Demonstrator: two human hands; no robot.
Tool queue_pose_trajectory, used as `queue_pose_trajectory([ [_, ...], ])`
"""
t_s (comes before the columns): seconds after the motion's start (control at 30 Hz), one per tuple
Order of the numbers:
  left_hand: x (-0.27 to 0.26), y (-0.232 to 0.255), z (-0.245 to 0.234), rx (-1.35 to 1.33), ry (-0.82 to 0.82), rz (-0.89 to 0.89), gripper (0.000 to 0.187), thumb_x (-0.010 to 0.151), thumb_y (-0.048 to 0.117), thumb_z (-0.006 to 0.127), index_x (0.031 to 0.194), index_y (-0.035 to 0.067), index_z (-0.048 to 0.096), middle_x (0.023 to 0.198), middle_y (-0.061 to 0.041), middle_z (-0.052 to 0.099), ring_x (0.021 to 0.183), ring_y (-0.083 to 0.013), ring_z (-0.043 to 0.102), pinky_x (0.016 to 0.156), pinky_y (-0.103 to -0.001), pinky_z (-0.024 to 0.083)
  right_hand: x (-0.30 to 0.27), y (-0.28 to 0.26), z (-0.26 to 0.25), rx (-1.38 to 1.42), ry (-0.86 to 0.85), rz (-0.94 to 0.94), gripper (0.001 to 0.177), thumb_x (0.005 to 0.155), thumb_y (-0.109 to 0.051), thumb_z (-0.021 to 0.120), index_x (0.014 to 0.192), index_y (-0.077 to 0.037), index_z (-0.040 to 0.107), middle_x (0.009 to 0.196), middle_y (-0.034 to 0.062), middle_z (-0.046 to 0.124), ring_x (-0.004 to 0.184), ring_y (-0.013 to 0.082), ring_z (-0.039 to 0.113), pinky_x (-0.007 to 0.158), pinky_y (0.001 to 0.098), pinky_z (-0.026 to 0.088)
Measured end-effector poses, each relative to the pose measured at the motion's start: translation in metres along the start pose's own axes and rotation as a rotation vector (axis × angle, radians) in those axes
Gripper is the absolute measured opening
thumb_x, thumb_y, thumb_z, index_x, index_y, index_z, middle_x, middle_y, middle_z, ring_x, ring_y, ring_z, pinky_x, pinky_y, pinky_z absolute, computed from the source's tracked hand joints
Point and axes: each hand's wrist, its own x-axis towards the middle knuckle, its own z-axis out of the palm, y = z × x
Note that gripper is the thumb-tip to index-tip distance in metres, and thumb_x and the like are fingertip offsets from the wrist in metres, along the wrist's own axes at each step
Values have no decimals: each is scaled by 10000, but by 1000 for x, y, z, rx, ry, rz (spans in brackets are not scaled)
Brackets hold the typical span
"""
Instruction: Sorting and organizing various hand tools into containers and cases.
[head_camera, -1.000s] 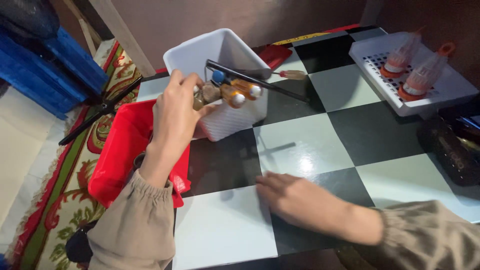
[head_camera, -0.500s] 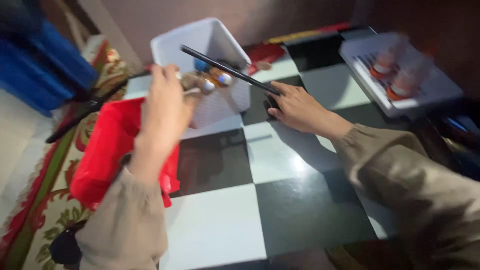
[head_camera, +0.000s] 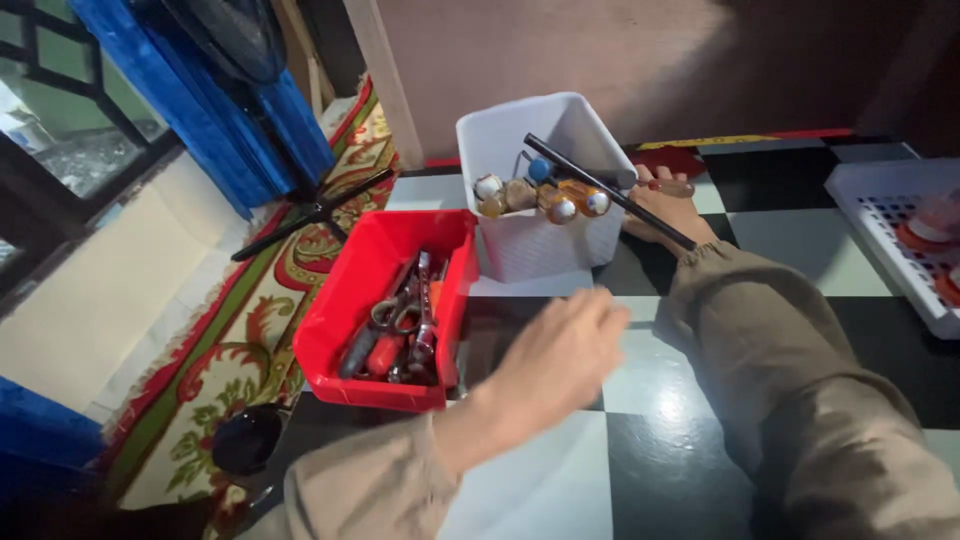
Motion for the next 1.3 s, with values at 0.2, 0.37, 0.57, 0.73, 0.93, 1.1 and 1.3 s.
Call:
queue_pose_trajectory([
  [0.2,25,-5,5,122,56,-267,528,786,247,790,1155,-51,557,1081,-227,590,1016,-383,608,829,-459,516,-42,-23,-70,-283,28,92,579,811,-662,612,1125,-188,721,1283,87,568,1076,437,540,808,565,459],
  [0.37,36,-3,34,-2,35,-239,583,821,221,769,1248,-80,509,1119,-226,583,1065,-389,603,849,-453,523,-100,-18,-93,28,74,39,645,790,-702,622,1248,-254,691,1389,158,494,1093,497,473,787,662,442],
  [0.57,55,-15,80,-8,-100,-288,751,879,214,725,1415,-175,370,1153,-269,552,1034,-406,588,847,-459,520,-186,-45,-172,200,82,-168,589,793,-564,724,1121,-76,729,1171,235,576,1094,464,460,775,552,445],
  [0.73,54,-11,112,111,-47,-188,686,856,120,663,1447,-102,394,1324,-275,520,1247,-419,518,1016,-483,449,-204,-39,-212,670,-224,-107,268,802,-372,817,824,-115,744,861,42,673,1070,266,537,890,404,480],
  [0.93,34,-5,108,20,-33,13,692,813,126,597,1466,-36,438,1486,-214,472,1380,-357,432,1111,-586,323,-216,-44,-220,901,-408,-83,332,760,-303,848,874,-78,632,989,27,673,1005,203,632,856,345,523],
  [1.1,25,-1,83,-76,-103,-79,678,835,284,653,1409,-31,478,1360,-175,531,1249,-349,487,1007,-549,379,-218,-75,-229,659,-219,-192,633,640,-359,927,1126,-78,635,1156,132,581,1135,309,537,930,407,490],
  [1.3,18,-12,84,-50,-65,-140,711,865,429,709,1409,15,513,1297,-194,540,1207,-357,497,972,-501,402,-221,-87,-243,610,-247,-115,1037,610,-417,916,1465,-75,441,1422,203,456,1292,381,507,1020,453,493],
])
